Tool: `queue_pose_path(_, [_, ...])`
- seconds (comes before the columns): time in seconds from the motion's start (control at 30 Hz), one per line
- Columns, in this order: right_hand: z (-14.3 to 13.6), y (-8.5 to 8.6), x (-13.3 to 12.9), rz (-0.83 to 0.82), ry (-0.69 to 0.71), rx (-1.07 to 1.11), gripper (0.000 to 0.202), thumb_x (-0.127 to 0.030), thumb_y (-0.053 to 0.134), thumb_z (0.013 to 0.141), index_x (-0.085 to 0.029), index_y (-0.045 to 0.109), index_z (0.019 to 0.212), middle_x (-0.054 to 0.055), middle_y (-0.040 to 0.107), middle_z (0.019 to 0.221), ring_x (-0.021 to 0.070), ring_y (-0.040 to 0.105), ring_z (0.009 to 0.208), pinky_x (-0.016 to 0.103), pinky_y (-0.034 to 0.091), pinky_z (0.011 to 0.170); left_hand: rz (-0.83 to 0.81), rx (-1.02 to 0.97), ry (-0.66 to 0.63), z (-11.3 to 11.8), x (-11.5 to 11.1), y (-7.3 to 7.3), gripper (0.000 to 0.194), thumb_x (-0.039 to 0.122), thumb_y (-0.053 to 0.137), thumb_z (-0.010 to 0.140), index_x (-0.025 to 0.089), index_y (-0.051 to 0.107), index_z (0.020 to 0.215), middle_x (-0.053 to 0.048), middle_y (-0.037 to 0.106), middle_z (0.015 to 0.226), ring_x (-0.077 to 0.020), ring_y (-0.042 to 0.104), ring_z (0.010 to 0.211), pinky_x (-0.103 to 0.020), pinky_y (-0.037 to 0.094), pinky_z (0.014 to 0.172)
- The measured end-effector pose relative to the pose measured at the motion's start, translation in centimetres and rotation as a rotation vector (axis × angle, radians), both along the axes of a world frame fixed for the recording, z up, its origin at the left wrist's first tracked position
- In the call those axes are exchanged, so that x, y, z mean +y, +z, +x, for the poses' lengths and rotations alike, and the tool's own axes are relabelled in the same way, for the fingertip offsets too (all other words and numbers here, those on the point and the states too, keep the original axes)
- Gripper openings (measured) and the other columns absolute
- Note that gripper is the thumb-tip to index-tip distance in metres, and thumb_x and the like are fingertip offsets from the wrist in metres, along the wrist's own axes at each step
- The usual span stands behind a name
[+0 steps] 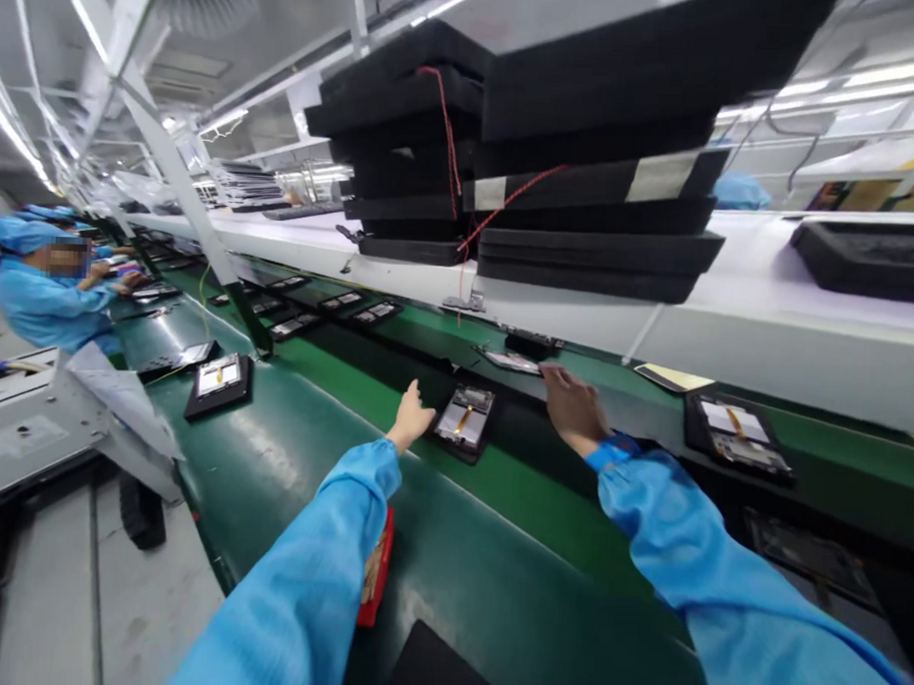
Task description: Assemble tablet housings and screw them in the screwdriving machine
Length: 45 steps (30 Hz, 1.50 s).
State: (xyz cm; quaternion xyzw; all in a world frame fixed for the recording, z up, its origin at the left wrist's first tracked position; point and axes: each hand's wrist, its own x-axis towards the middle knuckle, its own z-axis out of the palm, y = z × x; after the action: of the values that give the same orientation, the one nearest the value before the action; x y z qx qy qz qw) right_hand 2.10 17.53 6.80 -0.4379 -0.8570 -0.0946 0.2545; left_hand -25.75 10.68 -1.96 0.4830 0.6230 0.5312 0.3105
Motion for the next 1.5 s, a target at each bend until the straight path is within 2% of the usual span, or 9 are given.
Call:
queue_pose_path(0.1, [2.7, 0.1, -4.8, 0.120, 0.153, 0.092, 0.041, -0.009, 0.039, 0.093, -0.014, 0.061, 0.127, 0.014, 0.067, 0.125, 0.0255, 0.063, 0.114, 0.037, 0.050, 0.098, 0.057, 0.075, -0.026, 1.7, -2.5, 2.9, 0.097, 0.007, 0.073, 0.060, 0.008, 0.034, 0.149, -0.022, 0.030, 0.158, -0.0341, 0.029, 0.145, -0.040, 0.025, 0.117])
queue_pose_path(0.27, [7.0, -1.3, -14.4, 0.195, 0.322, 0.255, 0.045, -0.011, 0.037, 0.093, -0.018, 0.063, 0.130, 0.009, 0.067, 0.127, 0.0229, 0.063, 0.118, 0.040, 0.049, 0.107, -0.076, 0.095, -0.383, 4.4, -12.9, 6.3, 0.021, 0.028, 0.065, 0.078, 0.011, 0.072, 0.088, -0.012, 0.075, 0.100, -0.0273, 0.065, 0.103, -0.039, 0.046, 0.098])
queue_pose_path(0.43, [11.0, -7.2, -24.7, 0.106, 0.436, 0.257, 0.056, -0.004, 0.040, 0.089, -0.020, 0.056, 0.139, 0.008, 0.064, 0.132, 0.0228, 0.060, 0.124, 0.042, 0.050, 0.109, -0.300, -0.319, -0.682, 6.3, -27.8, 4.4, 0.022, 0.035, 0.069, 0.084, 0.013, 0.068, 0.080, -0.007, 0.073, 0.072, -0.0225, 0.071, 0.081, -0.034, 0.051, 0.083])
queue_pose_path(0.6, [11.9, -14.0, -33.9, 0.045, 0.455, 0.160, 0.063, 0.002, 0.036, 0.087, -0.019, 0.049, 0.145, 0.008, 0.061, 0.138, 0.0259, 0.051, 0.134, 0.045, 0.049, 0.108, -0.338, -0.932, -0.454, 9.4, -36.4, 0.8, 0.025, 0.034, 0.072, 0.083, 0.012, 0.067, 0.092, -0.007, 0.070, 0.072, -0.0240, 0.073, 0.077, -0.040, 0.054, 0.080])
queue_pose_path(0.83, [8.2, -13.2, -40.8, -0.255, 0.508, 0.111, 0.029, -0.033, 0.058, 0.095, -0.020, 0.065, 0.120, 0.012, 0.068, 0.119, 0.0287, 0.064, 0.107, 0.046, 0.053, 0.090, -0.262, -1.246, -0.100, 13.2, -39.3, -1.6, 0.022, 0.022, 0.070, 0.082, 0.007, 0.067, 0.097, -0.020, 0.073, 0.102, -0.0314, 0.070, 0.102, -0.051, 0.048, 0.098])
queue_pose_path(0.97, [4.0, -10.8, -41.9, -0.444, 0.655, 0.270, 0.020, -0.028, 0.057, 0.097, -0.022, 0.065, 0.114, 0.010, 0.069, 0.105, 0.0237, 0.064, 0.098, 0.040, 0.053, 0.086, -0.269, -1.256, -0.080, 14.4, -39.8, -1.7, 0.020, 0.019, 0.069, 0.079, 0.007, 0.069, 0.096, -0.020, 0.074, 0.101, -0.0284, 0.070, 0.101, -0.041, 0.051, 0.092])
queue_pose_path(1.17, [1.2, -11.7, -41.5, -0.755, 0.612, 0.544, 0.014, -0.029, 0.058, 0.094, -0.022, 0.070, 0.097, 0.007, 0.071, 0.099, 0.0222, 0.065, 0.095, 0.037, 0.051, 0.087, -0.286, -1.103, -0.105, 14.3, -39.8, -1.1, 0.025, 0.026, 0.070, 0.078, 0.008, 0.070, 0.095, -0.015, 0.072, 0.099, -0.0203, 0.068, 0.087, -0.030, 0.052, 0.075])
queue_pose_path(1.37, [1.0, -12.4, -41.1, -1.536, 0.191, 1.101, 0.029, -0.043, 0.078, 0.075, -0.016, 0.067, 0.074, 0.000, 0.058, 0.064, 0.0112, 0.050, 0.057, 0.024, 0.040, 0.054, -0.126, -0.109, 0.144, 14.5, -41.8, -0.4, 0.015, 0.028, 0.055, 0.092, 0.018, 0.066, 0.095, -0.004, 0.067, 0.088, -0.0171, 0.065, 0.080, -0.032, 0.050, 0.079])
queue_pose_path(1.5, [0.8, -12.3, -41.4, -1.700, 0.189, 1.247, 0.035, -0.043, 0.086, 0.066, -0.014, 0.069, 0.073, 0.000, 0.058, 0.064, 0.0091, 0.047, 0.058, 0.022, 0.036, 0.054, -0.048, 0.335, 0.088, 15.5, -42.9, -0.5, 0.017, 0.017, 0.051, 0.093, 0.020, 0.067, 0.088, -0.004, 0.066, 0.089, -0.0172, 0.063, 0.083, -0.030, 0.049, 0.079])
